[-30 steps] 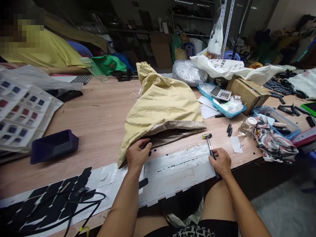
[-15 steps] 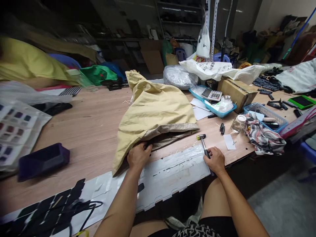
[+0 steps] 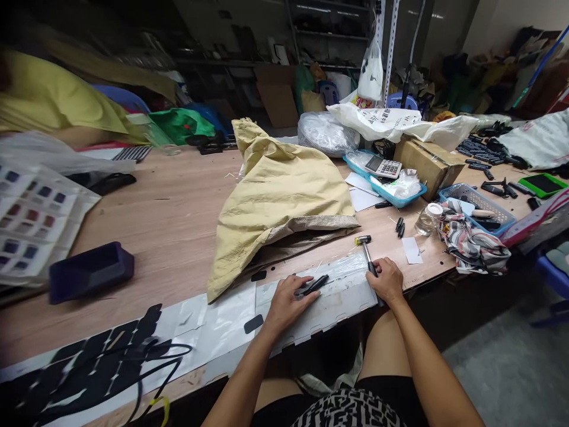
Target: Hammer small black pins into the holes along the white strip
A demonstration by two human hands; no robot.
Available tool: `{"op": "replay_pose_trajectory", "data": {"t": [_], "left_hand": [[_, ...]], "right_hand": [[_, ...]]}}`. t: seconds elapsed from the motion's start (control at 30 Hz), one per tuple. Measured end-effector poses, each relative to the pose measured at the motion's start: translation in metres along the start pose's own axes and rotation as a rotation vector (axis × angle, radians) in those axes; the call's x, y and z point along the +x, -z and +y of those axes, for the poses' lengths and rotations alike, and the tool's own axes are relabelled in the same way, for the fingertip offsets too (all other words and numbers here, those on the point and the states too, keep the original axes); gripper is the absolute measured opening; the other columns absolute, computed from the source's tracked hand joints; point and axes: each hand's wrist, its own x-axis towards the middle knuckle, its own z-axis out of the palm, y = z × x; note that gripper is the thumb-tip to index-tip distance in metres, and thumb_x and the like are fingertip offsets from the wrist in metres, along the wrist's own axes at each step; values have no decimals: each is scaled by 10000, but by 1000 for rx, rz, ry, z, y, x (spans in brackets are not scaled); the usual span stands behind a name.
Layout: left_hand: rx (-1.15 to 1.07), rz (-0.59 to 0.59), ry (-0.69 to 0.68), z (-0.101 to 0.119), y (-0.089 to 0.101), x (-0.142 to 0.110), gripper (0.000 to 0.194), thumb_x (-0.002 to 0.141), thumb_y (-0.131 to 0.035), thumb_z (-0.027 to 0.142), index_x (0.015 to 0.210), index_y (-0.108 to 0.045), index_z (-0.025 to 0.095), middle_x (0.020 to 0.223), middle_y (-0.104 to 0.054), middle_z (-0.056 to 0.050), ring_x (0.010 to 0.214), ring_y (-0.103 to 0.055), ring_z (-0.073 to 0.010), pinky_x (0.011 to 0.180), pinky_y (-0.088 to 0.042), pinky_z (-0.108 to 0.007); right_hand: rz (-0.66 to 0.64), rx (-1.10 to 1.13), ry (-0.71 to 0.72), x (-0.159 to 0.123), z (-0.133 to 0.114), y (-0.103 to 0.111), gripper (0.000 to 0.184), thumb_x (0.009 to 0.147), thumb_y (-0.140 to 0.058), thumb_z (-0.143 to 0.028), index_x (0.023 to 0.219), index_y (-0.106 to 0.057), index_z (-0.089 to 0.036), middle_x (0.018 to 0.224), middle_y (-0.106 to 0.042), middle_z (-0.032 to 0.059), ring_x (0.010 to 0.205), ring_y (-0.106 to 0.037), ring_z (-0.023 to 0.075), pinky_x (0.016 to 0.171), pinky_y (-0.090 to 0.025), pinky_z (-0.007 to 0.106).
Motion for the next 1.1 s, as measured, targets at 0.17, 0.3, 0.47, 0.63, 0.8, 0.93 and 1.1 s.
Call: {"op": "replay_pose_trajectory", "data": {"t": [0.17,0.3,0.47,0.63,0.8,0.93,1.1], "left_hand": [[39,12,112,10,-6,12,207,783,-727,370,953,-736,250,916,-662,-39,929,-549,-250,862,-430,-391],[-17,2,164,11,-7,15,161,777,-725,336,921,-740,266,940,-682,-26,950,-553,-244,871,-429,-385],[-41,2,193,11,-5,15,162,756,-741,358,898,-751,281,933,-684,-16,962,-557,-244,868,-425,-382],[-56,7,208,16,-4,16,136,752,-744,327,882,-760,289,901,-682,-7,960,-555,-235,877,-416,-375],[-65,-4,268,17,-6,21,137,720,-765,316,856,-768,295,891,-687,-1,963,-548,-239,889,-400,-385],[-70,-8,293,17,-7,23,139,708,-765,321,845,-770,300,884,-687,-1,969,-551,-244,888,-394,-393],[-81,5,287,18,-7,23,130,705,-760,324,832,-771,299,883,-695,-4,979,-552,-256,869,-405,-401]], "right_hand": [[-27,59,-1,1,0,6,134,688,-614,-290,779,-666,-205,718,-572,-6,690,-545,161,660,-441,269],[4,176,30,-12,-10,18,203,744,-609,-292,919,-647,-196,840,-618,25,740,-576,166,691,-492,276],[-194,459,-5,-47,-45,33,300,872,-563,-316,1150,-537,-207,910,-678,25,711,-631,157,683,-528,278],[-277,353,-11,-73,-69,34,329,919,-536,-339,1214,-590,-202,907,-722,45,827,-698,211,781,-566,318],[-283,340,113,-84,-67,18,395,930,-500,-302,1296,-587,-180,1241,-688,109,1152,-653,254,1005,-526,393],[-297,279,183,-86,-67,10,424,935,-480,-266,1332,-583,-159,1269,-675,132,1184,-641,263,1042,-513,419],[-247,213,283,-89,-69,6,461,950,-453,-254,1399,-546,-200,1295,-661,115,1203,-630,264,1040,-525,426]]}}
